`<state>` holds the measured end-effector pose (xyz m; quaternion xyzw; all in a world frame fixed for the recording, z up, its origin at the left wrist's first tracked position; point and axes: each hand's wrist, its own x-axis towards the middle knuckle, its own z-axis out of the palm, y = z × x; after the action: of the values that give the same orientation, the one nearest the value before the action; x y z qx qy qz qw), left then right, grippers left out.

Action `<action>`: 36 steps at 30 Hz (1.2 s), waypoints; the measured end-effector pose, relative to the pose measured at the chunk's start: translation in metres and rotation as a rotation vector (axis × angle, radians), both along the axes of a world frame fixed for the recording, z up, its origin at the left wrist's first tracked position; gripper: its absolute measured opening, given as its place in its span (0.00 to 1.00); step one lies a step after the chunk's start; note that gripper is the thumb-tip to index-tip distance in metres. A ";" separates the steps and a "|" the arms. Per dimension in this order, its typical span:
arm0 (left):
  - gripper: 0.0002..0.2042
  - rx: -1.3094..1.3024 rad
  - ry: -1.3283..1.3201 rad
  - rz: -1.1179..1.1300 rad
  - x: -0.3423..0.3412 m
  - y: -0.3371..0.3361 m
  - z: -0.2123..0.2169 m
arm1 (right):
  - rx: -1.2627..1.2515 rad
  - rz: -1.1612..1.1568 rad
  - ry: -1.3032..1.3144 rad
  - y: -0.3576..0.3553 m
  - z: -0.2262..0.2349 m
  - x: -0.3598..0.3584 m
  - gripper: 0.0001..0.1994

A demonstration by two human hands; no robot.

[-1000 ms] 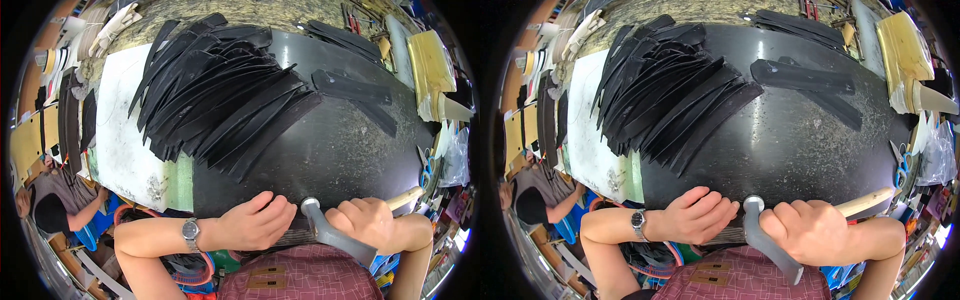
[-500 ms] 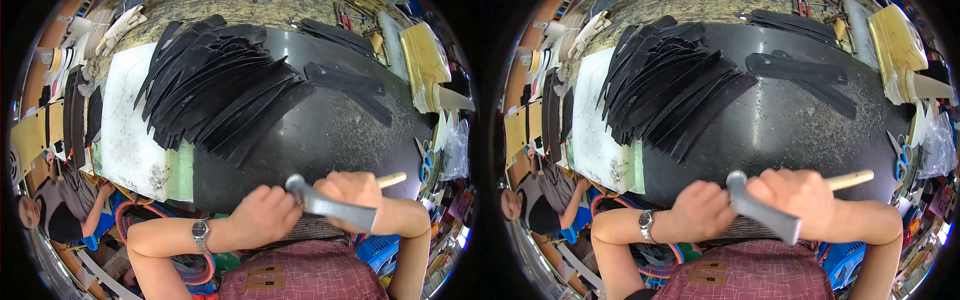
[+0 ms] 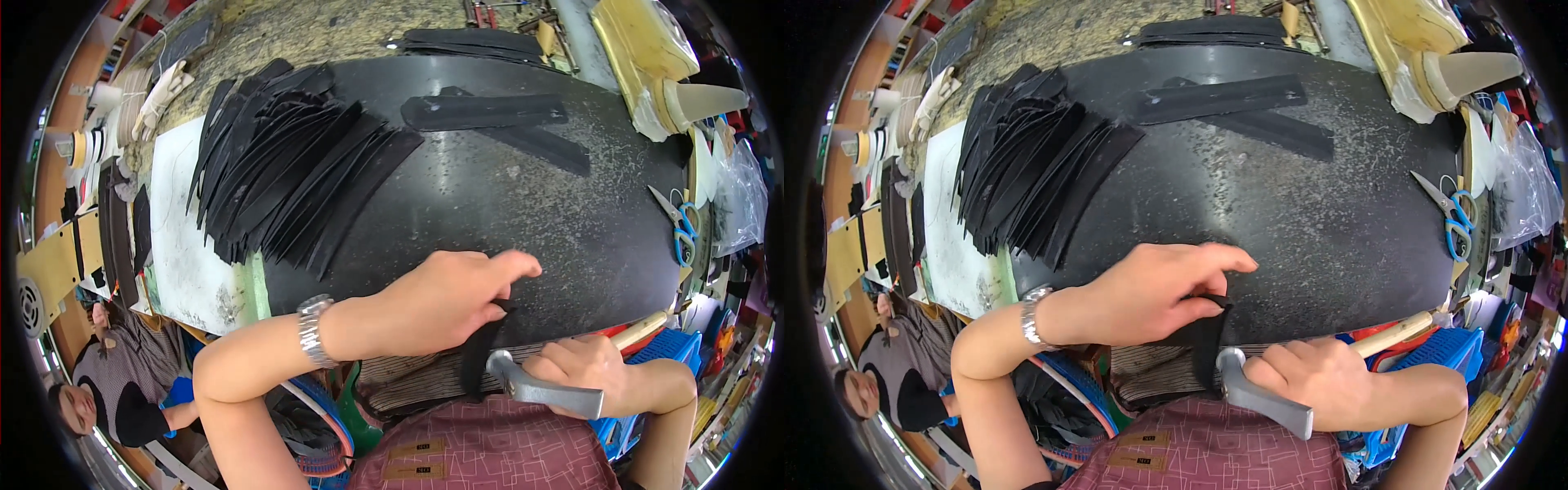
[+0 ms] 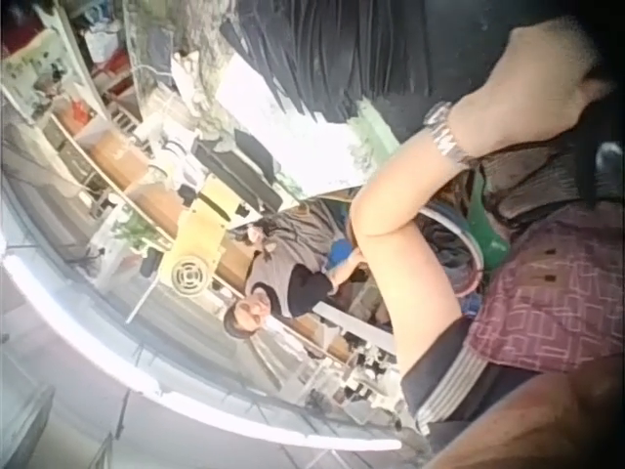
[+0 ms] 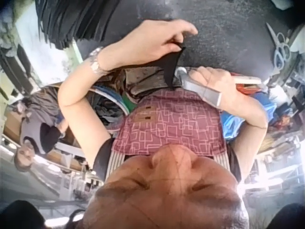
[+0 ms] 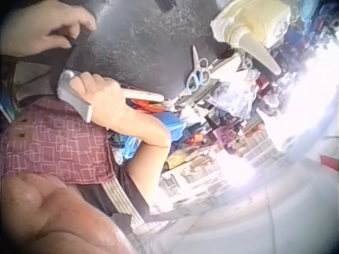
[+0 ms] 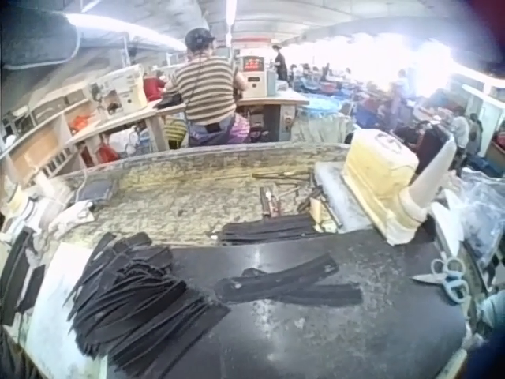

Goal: Hammering and flattening leather strips on a workbench in a shoe manufacturing facility.

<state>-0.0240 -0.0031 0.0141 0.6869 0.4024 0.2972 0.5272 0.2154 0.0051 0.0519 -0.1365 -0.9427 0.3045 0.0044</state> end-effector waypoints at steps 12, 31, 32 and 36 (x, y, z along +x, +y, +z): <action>0.15 0.550 0.333 0.042 0.002 -0.009 -0.025 | 0.120 -0.176 -0.074 0.031 0.004 -0.005 0.13; 0.13 0.804 0.433 -0.018 -0.005 -0.021 -0.028 | 0.127 -0.118 -0.004 0.062 0.007 -0.027 0.13; 0.13 0.801 0.436 -0.014 -0.003 -0.024 -0.026 | 0.125 -0.112 -0.003 0.059 0.007 -0.028 0.13; 0.13 0.792 0.515 0.126 -0.007 -0.027 -0.028 | 0.186 -0.078 -0.075 0.051 0.004 -0.031 0.13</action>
<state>-0.0306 -0.0303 -0.0138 0.8606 0.4164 0.2792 0.0890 0.1842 0.0562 0.0563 -0.1832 -0.9604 0.2099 -0.0067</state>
